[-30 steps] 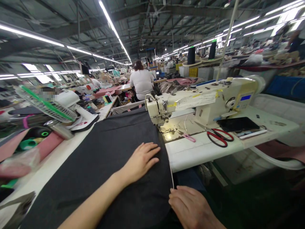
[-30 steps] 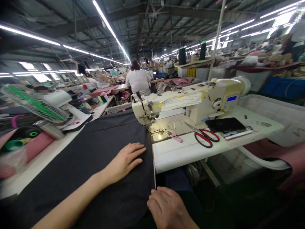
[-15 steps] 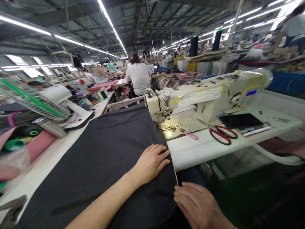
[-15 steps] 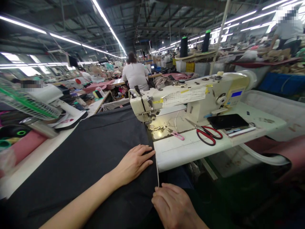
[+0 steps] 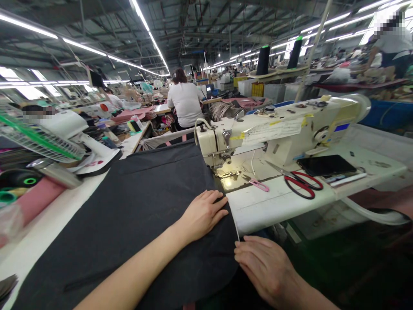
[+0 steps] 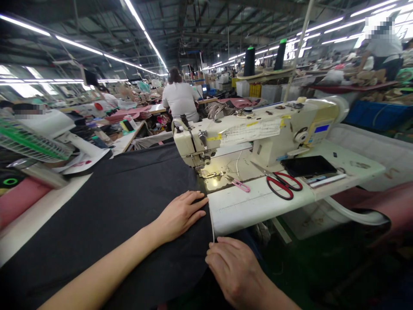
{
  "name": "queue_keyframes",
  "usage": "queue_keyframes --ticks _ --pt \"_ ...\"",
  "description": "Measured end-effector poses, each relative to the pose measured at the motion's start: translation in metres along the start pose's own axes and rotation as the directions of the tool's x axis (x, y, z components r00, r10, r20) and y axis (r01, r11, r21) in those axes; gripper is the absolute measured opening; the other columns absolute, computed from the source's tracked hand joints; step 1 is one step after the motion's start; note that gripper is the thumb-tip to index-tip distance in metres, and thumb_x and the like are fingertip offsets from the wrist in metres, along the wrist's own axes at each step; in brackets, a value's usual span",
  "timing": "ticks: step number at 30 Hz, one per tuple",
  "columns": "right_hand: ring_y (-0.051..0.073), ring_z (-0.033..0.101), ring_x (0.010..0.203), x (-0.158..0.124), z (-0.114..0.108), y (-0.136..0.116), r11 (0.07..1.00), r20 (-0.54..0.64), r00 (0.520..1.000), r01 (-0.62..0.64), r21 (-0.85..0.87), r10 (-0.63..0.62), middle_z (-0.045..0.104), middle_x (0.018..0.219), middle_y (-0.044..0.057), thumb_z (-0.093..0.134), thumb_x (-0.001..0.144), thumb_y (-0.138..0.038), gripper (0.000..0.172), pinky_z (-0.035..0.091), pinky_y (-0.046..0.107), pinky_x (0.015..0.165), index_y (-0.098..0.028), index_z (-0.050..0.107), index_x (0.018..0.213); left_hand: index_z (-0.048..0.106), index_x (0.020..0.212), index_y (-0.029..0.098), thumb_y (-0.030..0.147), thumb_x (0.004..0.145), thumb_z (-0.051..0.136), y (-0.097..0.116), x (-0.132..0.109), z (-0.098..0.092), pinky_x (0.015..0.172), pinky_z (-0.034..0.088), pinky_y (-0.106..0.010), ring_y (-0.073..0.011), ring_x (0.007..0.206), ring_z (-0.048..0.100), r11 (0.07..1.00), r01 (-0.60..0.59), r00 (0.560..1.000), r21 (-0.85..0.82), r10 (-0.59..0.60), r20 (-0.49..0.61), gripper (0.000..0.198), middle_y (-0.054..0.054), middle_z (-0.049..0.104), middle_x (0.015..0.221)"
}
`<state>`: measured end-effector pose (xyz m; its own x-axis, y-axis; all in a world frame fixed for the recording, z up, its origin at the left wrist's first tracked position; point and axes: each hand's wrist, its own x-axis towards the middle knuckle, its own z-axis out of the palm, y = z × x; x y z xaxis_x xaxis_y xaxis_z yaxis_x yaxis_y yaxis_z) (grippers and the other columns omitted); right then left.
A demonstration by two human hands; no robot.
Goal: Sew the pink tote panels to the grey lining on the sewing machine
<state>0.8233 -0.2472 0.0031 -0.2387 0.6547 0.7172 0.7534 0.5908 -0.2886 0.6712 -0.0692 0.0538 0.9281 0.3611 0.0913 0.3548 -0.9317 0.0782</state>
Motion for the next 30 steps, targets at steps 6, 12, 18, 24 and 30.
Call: queue_keyframes --ticks 6,12,18,24,30 --pt "0.015 0.071 0.09 0.009 0.005 0.011 1.0 0.01 1.0 -0.004 -0.002 0.004 0.073 0.085 0.004 0.041 0.099 -0.009 0.023 0.051 0.029 0.096 -0.015 0.064 0.099 0.054 0.132 0.025 0.041 0.1 0.034 -0.015 0.008 -0.002 0.106 0.049 -0.043 -0.022 0.119 0.052 1.0 -0.015 1.0 -0.005 0.015 0.007 0.041 -0.007 0.055 0.129" --pt "0.013 0.071 0.089 0.021 0.011 0.021 1.0 0.007 1.0 -0.016 -0.015 0.016 0.073 0.085 0.003 0.041 0.099 -0.01 0.023 0.051 0.028 0.095 -0.016 0.064 0.1 0.055 0.131 0.023 0.038 0.099 0.039 -0.032 0.016 0.001 0.103 0.05 -0.043 -0.0228 0.116 0.054 0.998 -0.053 0.998 0.019 0.053 -0.045 0.039 -0.009 0.056 0.127" --pt "0.014 0.071 0.092 0.032 0.013 0.033 1.0 0.036 0.999 -0.015 -0.019 0.016 0.073 0.087 0.003 0.042 0.098 -0.009 0.022 0.051 0.028 0.096 -0.015 0.063 0.101 0.055 0.131 0.022 0.038 0.099 0.038 -0.048 0.024 0.004 0.101 0.051 -0.043 -0.0229 0.114 0.054 0.997 -0.061 0.997 0.037 0.063 -0.053 0.039 -0.009 0.056 0.126" --pt "0.015 0.069 0.095 0.045 0.02 0.047 0.999 0.075 0.997 -0.026 -0.023 0.028 0.073 0.089 0.004 0.041 0.098 -0.007 0.023 0.049 0.029 0.097 -0.016 0.062 0.1 0.059 0.125 0.02 0.037 0.099 0.038 -0.065 0.035 0.006 0.099 0.053 -0.043 -0.0227 0.11 0.055 0.997 -0.055 0.995 0.048 0.059 -0.079 0.037 -0.011 0.055 0.123" --pt "0.014 0.07 0.092 0.057 0.025 0.062 0.998 0.122 0.992 -0.038 -0.041 0.042 0.073 0.089 0.004 0.039 0.099 -0.01 0.024 0.049 0.03 0.095 -0.017 0.061 0.098 0.061 0.12 0.015 0.033 0.099 0.038 -0.081 0.045 0.007 0.092 0.058 -0.038 -0.0231 0.11 0.059 0.988 -0.119 0.983 0.095 0.131 -0.13 0.035 -0.012 0.06 0.117"
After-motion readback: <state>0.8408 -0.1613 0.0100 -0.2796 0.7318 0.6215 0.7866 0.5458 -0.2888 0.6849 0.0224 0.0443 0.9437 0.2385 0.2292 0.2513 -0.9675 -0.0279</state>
